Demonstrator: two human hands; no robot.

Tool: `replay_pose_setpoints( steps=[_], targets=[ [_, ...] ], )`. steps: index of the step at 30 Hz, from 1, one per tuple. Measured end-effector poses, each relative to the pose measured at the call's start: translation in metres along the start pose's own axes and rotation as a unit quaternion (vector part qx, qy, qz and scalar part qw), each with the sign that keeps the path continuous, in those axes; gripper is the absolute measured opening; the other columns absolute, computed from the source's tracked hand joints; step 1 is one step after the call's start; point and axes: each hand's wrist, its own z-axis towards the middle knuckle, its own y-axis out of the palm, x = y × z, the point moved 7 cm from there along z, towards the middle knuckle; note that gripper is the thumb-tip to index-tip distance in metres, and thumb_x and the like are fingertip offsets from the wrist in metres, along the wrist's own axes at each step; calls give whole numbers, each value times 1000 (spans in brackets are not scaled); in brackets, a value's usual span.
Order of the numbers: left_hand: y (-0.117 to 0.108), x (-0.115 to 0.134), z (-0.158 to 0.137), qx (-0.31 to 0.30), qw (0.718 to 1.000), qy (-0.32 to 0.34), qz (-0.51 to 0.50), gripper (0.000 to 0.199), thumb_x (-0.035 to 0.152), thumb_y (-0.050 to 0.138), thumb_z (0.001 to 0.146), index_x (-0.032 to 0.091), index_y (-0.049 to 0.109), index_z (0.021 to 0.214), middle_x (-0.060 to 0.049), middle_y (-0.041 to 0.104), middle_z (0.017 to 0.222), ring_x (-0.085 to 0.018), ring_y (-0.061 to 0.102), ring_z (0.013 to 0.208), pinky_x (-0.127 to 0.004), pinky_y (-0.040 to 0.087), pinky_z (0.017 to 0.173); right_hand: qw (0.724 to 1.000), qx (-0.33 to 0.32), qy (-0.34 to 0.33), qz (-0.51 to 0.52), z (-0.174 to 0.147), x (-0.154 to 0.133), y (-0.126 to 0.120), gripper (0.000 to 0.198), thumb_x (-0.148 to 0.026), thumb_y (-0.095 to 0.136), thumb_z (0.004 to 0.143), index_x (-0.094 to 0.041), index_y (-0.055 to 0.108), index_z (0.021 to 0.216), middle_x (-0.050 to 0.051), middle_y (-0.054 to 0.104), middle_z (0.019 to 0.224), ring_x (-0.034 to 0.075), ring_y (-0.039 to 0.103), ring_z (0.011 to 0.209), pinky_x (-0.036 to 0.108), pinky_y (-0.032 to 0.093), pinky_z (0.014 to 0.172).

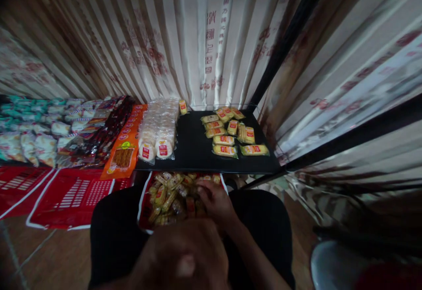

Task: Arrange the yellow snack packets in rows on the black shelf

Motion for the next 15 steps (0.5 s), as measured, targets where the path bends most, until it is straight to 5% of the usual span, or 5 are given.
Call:
replay_pose_setpoints(
  steps=[2,4,6,11,15],
  targets=[
    [16,-25,33,-12,999,-34,-20,19,30,54,76,22,64,90,-3,68,84,-16,63,79,-30,50,70,999,-31,8,-39,3,11,8,24,-31,46,80,-22,65,93,6,69,93,21,64,86,34,51,80],
    [22,-69,56,-13,986,-150,-68,17,16,52,71,18,63,83,-2,67,78,-15,63,75,-27,49,69,996,-50,14,-77,6,21,15,24,-26,46,81,-22,65,93,6,69,95,21,64,86,35,50,80],
    [9,-106,71,52,980,-189,-46,17,10,49,68,17,61,78,-2,66,78,-15,61,78,-28,48,75,992,-62,21,-107,10,29,24,24,-24,46,82,-21,65,96,7,67,100,21,63,92,35,48,84],
    [-47,-156,98,221,955,-136,146,24,15,45,76,15,61,94,-8,63,98,-21,56,97,-36,42,90,986,-133,37,-96,22,34,62,31,-18,43,84,-18,61,109,9,66,108,21,61,100,34,44,91],
    [-70,-176,123,231,903,-78,355,42,11,44,77,12,53,118,-14,53,119,-25,44,116,-39,32,101,987,-133,46,-72,35,34,90,42,-16,44,83,-17,53,123,9,60,122,20,57,110,34,42,97]
  ],
)
